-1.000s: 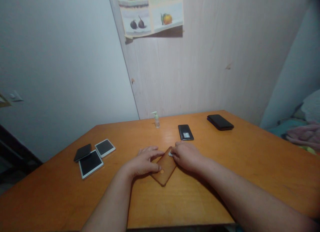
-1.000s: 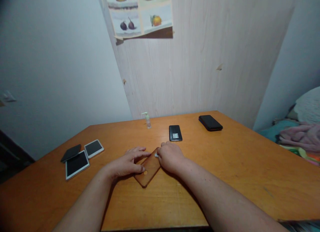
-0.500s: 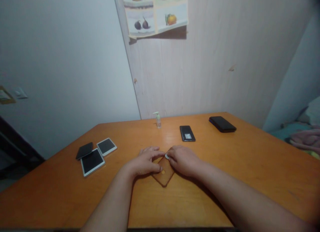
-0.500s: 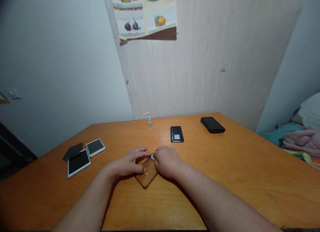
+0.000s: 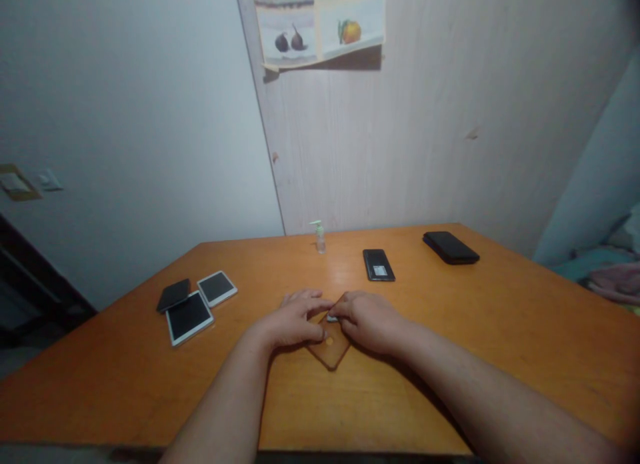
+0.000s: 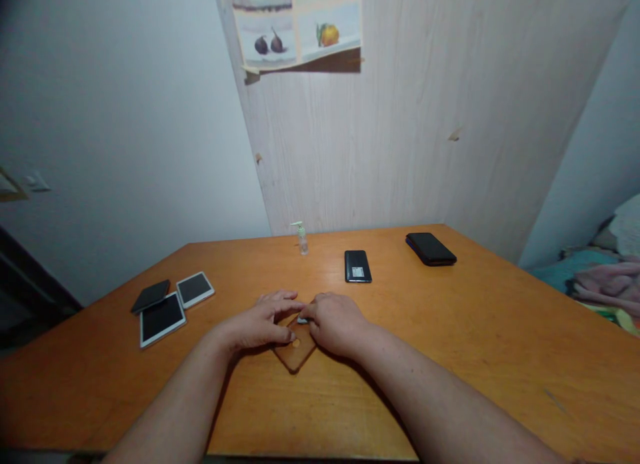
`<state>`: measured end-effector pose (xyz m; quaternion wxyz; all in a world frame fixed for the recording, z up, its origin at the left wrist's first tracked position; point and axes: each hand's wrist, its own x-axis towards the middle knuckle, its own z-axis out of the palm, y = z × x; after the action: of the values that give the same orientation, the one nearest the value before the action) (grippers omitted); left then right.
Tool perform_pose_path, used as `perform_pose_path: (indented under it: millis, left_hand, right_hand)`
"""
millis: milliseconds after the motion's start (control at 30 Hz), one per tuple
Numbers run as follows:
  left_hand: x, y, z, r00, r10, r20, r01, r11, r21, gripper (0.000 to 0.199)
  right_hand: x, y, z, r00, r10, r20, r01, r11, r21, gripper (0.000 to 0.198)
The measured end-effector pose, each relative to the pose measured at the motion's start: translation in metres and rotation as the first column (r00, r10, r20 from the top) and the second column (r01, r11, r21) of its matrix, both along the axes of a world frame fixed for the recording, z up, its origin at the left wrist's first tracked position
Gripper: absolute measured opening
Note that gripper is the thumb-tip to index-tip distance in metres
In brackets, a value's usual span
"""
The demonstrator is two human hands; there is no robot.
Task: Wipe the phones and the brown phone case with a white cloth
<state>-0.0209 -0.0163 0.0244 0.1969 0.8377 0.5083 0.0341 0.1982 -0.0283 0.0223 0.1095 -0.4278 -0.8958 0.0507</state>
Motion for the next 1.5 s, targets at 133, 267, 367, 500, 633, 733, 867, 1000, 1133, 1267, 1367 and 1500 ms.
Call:
perform_pose_path:
  millis: [133, 267, 367, 500, 633, 733, 867, 1000, 1133, 1267, 1367, 1500]
  left_hand:
    - [0.001, -0.001, 0.003, 1.0, 0.006, -0.019, -0.007, 1.0, -0.017, 0.072]
    - [0.001, -0.001, 0.001, 1.0, 0.0, -0.007, 0.0, 1.0, -0.005, 0.068]
    - [0.0, -0.001, 0.0, 1.0, -0.001, -0.001, 0.001, 1.0, -0.004, 0.069]
    - [-0.001, 0.001, -0.001, 1.0, 0.001, -0.006, -0.001, 1.0, -0.024, 0.065]
    - [-0.001, 0.005, -0.005, 1.0, 0.014, 0.0, -0.014, 1.0, -0.014, 0.046]
    - [-0.002, 0.008, -0.009, 1.0, 0.009, 0.01, -0.009, 1.0, 0.0, 0.044]
    - [-0.003, 0.008, -0.01, 1.0, 0.001, 0.024, -0.001, 1.0, 0.014, 0.042]
    - [-0.003, 0.008, -0.01, 1.0, 0.002, 0.018, -0.002, 1.0, 0.019, 0.041]
    - [-0.004, 0.009, -0.013, 1.0, -0.002, 0.026, 0.001, 1.0, 0.026, 0.041]
    - [-0.004, 0.009, -0.013, 0.999, -0.011, 0.039, 0.01, 0.999, 0.031, 0.041]
    - [-0.004, 0.009, -0.013, 0.999, -0.013, 0.041, 0.012, 1.0, 0.027, 0.041]
    - [-0.004, 0.011, -0.015, 0.999, 0.015, 0.046, -0.016, 1.0, 0.024, 0.041]
  right_hand:
    - [0.003, 0.005, 0.001, 0.979, -0.2, 0.045, 0.2, 0.98, 0.02, 0.035]
    - [-0.005, -0.004, -0.002, 0.999, 0.038, -0.015, -0.038, 0.999, 0.015, 0.031]
    - [-0.007, -0.004, -0.003, 0.997, 0.075, -0.03, -0.075, 0.997, -0.004, 0.032]
    - [0.001, 0.004, -0.001, 0.989, -0.147, 0.014, 0.147, 0.989, 0.0, 0.035]
    - [-0.004, -0.003, 0.0, 0.995, -0.094, 0.028, 0.094, 0.995, 0.03, 0.032]
    - [-0.012, -0.012, -0.001, 0.997, 0.075, 0.005, -0.076, 0.996, 0.045, 0.031]
    - [-0.011, -0.011, -0.002, 0.996, 0.091, -0.008, -0.09, 0.995, 0.037, 0.034]
    - [-0.01, -0.011, 0.0, 1.0, 0.019, 0.024, -0.02, 0.999, 0.036, 0.032]
    - [-0.017, -0.02, 0.001, 0.987, 0.162, -0.001, -0.162, 0.986, 0.044, 0.029]
    - [-0.016, -0.018, 0.002, 0.994, 0.104, 0.015, -0.104, 0.994, 0.035, 0.031]
    - [-0.015, -0.018, 0.002, 0.997, 0.068, 0.033, -0.069, 0.997, 0.036, 0.03]
    - [-0.023, -0.028, 0.0, 0.973, 0.23, -0.022, -0.229, 0.972, 0.047, 0.029]
